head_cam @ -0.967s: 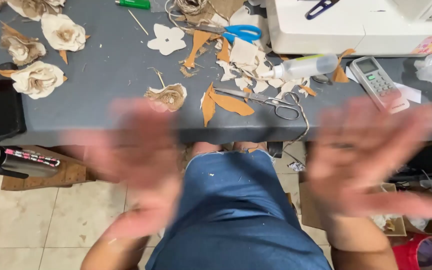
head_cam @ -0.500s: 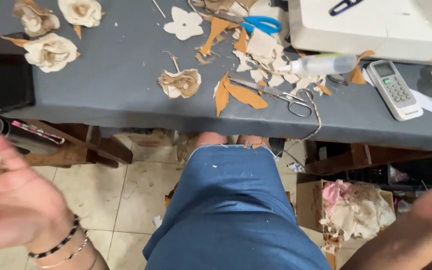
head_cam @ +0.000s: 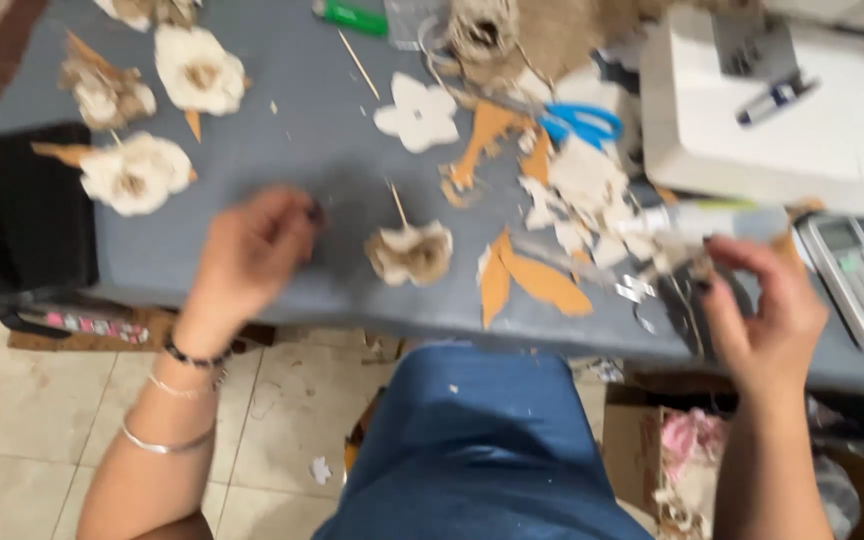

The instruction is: Assembling decorative flowers from fabric scraps using glue and hand shaping at a workstation.

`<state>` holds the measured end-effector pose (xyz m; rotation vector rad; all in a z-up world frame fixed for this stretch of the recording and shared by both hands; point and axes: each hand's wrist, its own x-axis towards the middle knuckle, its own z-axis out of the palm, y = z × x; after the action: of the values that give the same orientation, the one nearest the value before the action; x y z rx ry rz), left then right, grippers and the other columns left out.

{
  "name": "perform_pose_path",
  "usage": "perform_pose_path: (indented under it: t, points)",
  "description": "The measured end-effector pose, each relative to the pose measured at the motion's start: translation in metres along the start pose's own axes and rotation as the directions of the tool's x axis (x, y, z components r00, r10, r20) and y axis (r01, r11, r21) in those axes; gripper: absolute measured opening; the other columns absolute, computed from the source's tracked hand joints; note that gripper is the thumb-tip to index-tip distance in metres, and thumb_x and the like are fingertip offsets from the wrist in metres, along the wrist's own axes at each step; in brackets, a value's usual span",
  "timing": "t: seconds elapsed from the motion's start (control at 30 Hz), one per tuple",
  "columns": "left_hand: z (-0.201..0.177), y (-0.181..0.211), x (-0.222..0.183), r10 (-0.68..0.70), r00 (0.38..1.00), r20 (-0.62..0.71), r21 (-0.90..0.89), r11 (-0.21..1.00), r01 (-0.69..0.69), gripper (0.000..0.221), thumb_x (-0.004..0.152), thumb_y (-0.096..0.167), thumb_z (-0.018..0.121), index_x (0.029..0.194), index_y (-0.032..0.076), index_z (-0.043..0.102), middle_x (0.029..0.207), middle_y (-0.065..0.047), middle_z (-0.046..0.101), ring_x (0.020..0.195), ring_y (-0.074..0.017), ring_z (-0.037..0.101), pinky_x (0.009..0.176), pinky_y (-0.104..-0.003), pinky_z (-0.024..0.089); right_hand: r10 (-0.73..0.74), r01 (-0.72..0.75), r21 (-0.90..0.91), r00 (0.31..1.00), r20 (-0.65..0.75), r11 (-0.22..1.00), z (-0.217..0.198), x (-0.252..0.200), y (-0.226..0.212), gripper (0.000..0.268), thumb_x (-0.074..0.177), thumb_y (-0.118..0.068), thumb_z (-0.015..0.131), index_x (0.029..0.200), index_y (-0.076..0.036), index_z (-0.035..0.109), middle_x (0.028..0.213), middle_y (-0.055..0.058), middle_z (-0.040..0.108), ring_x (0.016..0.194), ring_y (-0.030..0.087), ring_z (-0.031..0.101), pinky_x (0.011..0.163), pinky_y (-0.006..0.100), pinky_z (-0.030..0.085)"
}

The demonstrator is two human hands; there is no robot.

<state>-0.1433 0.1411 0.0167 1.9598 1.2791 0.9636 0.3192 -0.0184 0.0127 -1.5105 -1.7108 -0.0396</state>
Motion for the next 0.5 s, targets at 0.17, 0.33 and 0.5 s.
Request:
perform_pose_path:
  t: [0.17, 0.33, 0.5]
  points:
    - [-0.004, -0.002, 0.004, 0.042, 0.999, 0.024, 0.059, 0.997, -0.043, 0.018, 0.096, 0.026, 0.065, 0.083, 0.014, 0.066, 0.062, 0.005, 0.048, 0.057, -0.0077, 0.042, 0.055, -0.027, 0.036, 0.137, -0.101, -0.19, 0.973, 0.186, 0.977, 0.005, 0.014, 0.01, 0.064, 0.085, -0.028, 0.071, 0.144, -0.01, 0.055, 0.146, 0.013, 0.061, 0.129, 0.031, 0.058, 0.109, 0.04, 0.043]
    - [-0.002, -0.003, -0.007, 0.035, 0.999, 0.011, 0.023, 0.999, -0.035, 0.02, 0.098, 0.025, 0.065, 0.084, 0.011, 0.067, 0.06, 0.005, 0.049, 0.055, -0.0069, 0.041, 0.054, -0.026, 0.036, -0.084, 0.09, -0.041, 0.988, 0.132, 0.995, 0.004, 0.005, 0.016, 0.063, 0.088, -0.022, 0.072, 0.141, 0.006, 0.053, 0.139, 0.024, 0.063, 0.131, 0.036, 0.062, 0.117, 0.044, 0.05]
    - [-0.001, 0.01, -0.009, 0.017, 1.0, -0.018, 0.036, 0.999, -0.016, 0.014, 0.099, 0.021, 0.064, 0.09, 0.011, 0.069, 0.062, 0.004, 0.055, 0.057, -0.0076, 0.046, 0.057, -0.027, 0.039, 0.022, -0.028, 0.062, 0.995, 0.1, 0.998, 0.0, 0.001, 0.003, 0.052, 0.097, -0.023, 0.064, 0.139, 0.008, 0.058, 0.136, 0.023, 0.065, 0.126, 0.032, 0.063, 0.11, 0.041, 0.051]
